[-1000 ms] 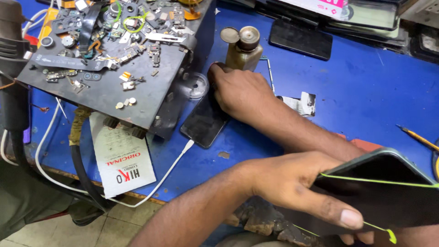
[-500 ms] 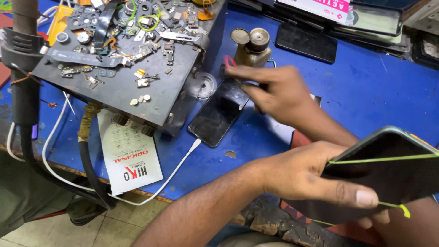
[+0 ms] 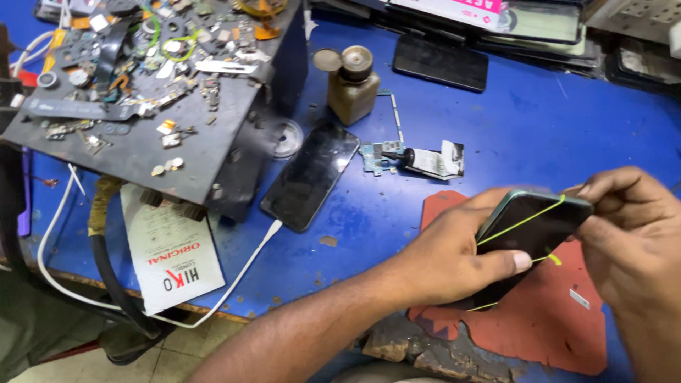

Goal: The person applies adhesive to the back of a smartphone, places a back cover, and secures it with rubber bands. The person then removes the back cover and applies adhesive to the battery before placing it back into the phone.

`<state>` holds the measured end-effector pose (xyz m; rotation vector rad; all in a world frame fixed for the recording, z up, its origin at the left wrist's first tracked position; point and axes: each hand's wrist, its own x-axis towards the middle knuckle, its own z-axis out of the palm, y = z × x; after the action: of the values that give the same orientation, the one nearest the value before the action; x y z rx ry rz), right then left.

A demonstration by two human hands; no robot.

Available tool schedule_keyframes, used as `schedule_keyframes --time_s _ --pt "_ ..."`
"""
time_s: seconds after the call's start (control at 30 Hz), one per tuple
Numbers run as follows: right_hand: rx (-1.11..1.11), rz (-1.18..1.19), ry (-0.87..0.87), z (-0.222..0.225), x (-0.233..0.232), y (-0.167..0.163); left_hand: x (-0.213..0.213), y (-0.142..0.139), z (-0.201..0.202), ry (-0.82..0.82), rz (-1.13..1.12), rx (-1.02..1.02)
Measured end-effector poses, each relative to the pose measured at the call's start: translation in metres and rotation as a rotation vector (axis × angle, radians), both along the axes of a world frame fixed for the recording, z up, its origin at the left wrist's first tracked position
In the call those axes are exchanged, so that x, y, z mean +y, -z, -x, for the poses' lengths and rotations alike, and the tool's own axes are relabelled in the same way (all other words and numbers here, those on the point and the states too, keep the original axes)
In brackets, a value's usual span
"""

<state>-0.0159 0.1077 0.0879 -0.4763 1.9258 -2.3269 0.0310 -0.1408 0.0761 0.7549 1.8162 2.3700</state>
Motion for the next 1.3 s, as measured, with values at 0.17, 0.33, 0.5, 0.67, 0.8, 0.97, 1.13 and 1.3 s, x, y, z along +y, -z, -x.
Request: schedule_keyframes --time_s 0.17,0.33,0.5,0.67,0.8,0.97,1.13,1.3 --pt "-0.048 0.396 -0.238 -0.004 0.03 -0.005 0.017 -0.001 0.008 0.06 -0.017 -0.173" --pt "-0.229 0.616 -0.285 -0.02 0.042 -0.02 0.035 -0.001 0.008 0.14 0.041 -0.266" --pt "-0.065 0.436 -0.173 -0.014 0.052 -0.033 0.041 -0.009 0.006 0.284 -0.125 -0.342" --pt "0.063 0.144 -0.152 -0.022 0.052 -0.032 0.051 -0.016 0.001 0.271 -0.073 -0.345" --pt "0.014 -0.097 -0.041 -0.037 0.051 -0.035 0.054 -0.016 -0.005 0.265 -0.005 -0.299" --pt "0.036 -0.105 0.024 -0.036 0.045 -0.042 0.046 -0.02 -0.005 0.261 -0.094 -0.308" --pt "0.081 -0.176 0.094 -0.035 0.04 -0.041 0.042 -0.023 -0.005 0.254 -0.097 -0.321" --pt "0.044 -0.261 0.05 -0.038 0.039 -0.039 0.044 -0.016 -0.005 0.233 -0.03 -0.301"
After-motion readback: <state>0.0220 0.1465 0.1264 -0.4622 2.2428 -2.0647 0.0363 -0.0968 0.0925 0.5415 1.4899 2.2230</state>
